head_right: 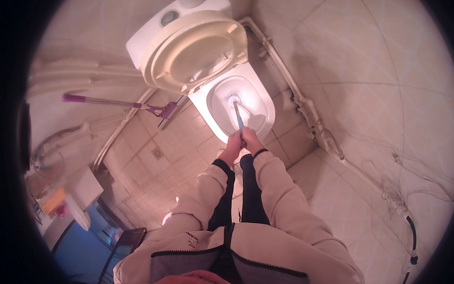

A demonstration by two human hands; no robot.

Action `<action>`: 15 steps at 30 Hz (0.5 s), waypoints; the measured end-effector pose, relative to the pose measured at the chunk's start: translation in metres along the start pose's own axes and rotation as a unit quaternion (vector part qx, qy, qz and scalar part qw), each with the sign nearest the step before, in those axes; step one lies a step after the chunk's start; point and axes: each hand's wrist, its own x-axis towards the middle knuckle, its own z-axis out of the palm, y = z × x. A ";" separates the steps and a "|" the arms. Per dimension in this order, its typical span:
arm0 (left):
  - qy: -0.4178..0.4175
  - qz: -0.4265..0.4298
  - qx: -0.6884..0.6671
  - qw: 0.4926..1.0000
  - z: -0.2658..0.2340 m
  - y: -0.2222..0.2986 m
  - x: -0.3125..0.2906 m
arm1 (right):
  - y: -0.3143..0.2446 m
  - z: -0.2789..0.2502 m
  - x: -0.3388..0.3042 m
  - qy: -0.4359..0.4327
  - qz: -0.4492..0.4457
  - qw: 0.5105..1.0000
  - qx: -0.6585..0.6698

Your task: The person rinses a pink cloth under running water at the sink, then moves to the toilet. They pour blue cleaning liquid into the bowl and scrub the interior with a toilet brush. The video ends while scrubbing is still in progress.

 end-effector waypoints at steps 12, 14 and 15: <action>-0.116 0.063 0.231 0.964 0.051 -0.039 -0.152 | 0.054 -0.057 -0.193 0.169 0.007 0.980 0.100; -0.099 0.076 0.275 0.953 0.038 -0.043 -0.130 | 0.054 -0.048 -0.162 0.155 0.019 0.987 0.043; -0.068 0.107 0.315 0.941 0.030 -0.041 -0.108 | 0.052 -0.041 -0.136 0.160 0.041 0.986 0.007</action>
